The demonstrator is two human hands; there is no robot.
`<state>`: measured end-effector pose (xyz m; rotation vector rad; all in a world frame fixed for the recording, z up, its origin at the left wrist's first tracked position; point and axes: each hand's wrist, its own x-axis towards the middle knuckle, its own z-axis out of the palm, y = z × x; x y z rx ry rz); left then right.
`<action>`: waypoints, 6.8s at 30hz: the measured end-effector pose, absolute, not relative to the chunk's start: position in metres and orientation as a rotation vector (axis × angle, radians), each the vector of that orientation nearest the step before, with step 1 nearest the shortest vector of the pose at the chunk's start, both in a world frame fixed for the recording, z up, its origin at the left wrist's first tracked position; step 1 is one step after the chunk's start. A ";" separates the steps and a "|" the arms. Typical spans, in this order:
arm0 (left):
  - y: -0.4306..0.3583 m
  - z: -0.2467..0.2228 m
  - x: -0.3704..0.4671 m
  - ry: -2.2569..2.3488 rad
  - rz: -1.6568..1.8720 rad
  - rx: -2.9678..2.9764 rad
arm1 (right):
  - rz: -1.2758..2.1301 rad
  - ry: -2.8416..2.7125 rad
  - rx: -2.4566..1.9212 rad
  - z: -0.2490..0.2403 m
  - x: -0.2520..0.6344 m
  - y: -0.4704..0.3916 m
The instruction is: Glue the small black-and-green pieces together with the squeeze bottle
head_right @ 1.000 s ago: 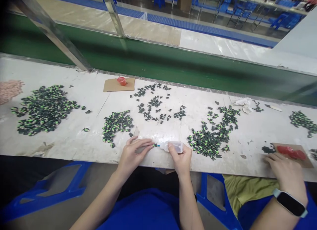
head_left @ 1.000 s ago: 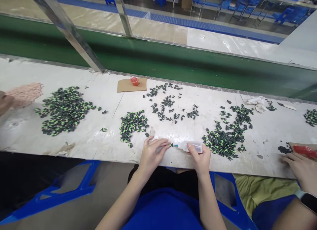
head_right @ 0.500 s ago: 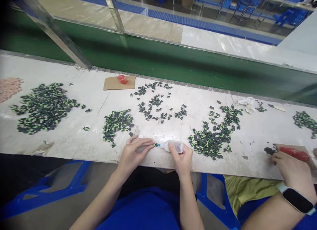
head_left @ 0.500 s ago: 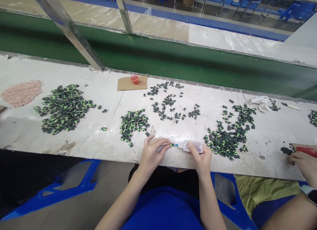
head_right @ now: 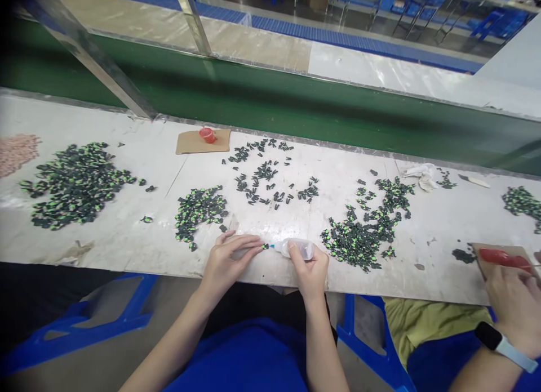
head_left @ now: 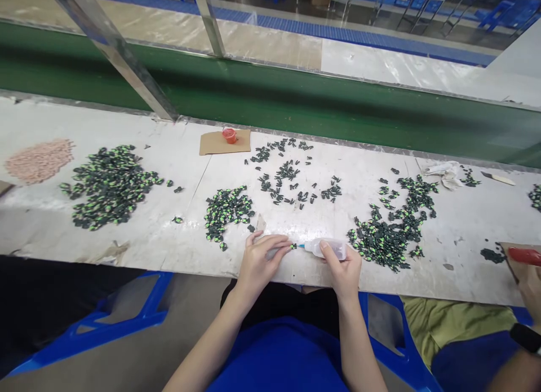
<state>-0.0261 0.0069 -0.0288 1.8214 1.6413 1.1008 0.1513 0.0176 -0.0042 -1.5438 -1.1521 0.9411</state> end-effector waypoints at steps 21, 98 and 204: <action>0.008 -0.027 -0.025 1.644 1.122 1.802 | 0.955 -1.161 -1.534 -0.003 0.152 0.020; -0.009 0.024 -0.007 1.401 1.418 1.906 | 0.996 -1.183 -1.339 0.045 0.133 -0.016; 0.023 -0.009 -0.088 1.676 0.749 2.226 | 0.936 -1.584 -1.335 -0.007 0.156 0.028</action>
